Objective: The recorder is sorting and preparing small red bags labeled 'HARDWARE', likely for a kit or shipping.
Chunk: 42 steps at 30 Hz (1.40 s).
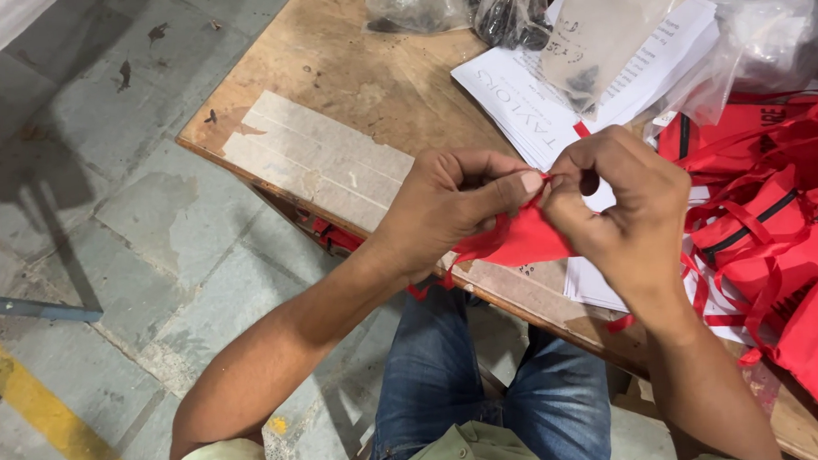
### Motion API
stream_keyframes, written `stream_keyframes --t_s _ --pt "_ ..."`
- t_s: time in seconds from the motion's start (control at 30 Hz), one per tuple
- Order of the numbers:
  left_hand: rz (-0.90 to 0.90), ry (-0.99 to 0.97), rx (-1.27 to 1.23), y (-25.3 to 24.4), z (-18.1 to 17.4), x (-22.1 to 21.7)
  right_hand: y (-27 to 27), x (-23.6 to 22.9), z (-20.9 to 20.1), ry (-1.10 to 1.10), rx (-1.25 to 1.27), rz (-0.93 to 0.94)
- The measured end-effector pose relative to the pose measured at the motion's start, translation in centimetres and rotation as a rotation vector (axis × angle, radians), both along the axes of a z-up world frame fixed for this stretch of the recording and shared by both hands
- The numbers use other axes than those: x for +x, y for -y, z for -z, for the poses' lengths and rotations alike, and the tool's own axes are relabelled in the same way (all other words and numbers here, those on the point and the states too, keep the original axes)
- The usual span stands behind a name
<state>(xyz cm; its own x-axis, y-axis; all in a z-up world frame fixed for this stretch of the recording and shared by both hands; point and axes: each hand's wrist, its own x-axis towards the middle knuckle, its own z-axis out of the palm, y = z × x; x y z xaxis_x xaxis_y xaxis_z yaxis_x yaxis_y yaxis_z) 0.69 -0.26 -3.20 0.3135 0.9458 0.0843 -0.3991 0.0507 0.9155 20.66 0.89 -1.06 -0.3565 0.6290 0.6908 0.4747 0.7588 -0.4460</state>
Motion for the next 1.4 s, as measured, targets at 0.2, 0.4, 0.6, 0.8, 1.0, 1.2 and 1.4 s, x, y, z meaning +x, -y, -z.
stream_keyframes --t_s 0.2,0.4,0.6,0.8,1.0,1.2,1.4 --pt "-0.013 -0.086 0.090 0.0 0.6 0.5 -2.0 1.5 3.1 -0.533 -0.705 -0.324" --pt "0.012 0.035 -0.009 -0.6 1.2 0.4 0.4 0.0 0.1 -0.635 -0.737 -0.279" --pt "-0.001 0.043 0.013 -0.5 0.7 0.6 0.7 0.7 0.7 -0.197 -0.229 -0.102" --pt "-0.153 -0.151 0.045 -0.7 0.7 -0.5 -0.5 1.4 2.2 -0.231 -0.277 -0.082" --pt "-0.124 -0.104 -0.037 -0.5 0.9 -0.8 -0.5 1.3 3.9 -0.199 -0.338 -0.091" --pt "-0.067 -0.119 -0.088 0.1 -0.8 -0.9 -0.4 0.9 2.8 -0.165 -0.288 -0.136" --pt "-0.019 -0.094 0.086 0.8 -1.9 -0.8 -3.2 0.6 1.1 0.313 -0.314 -0.191"
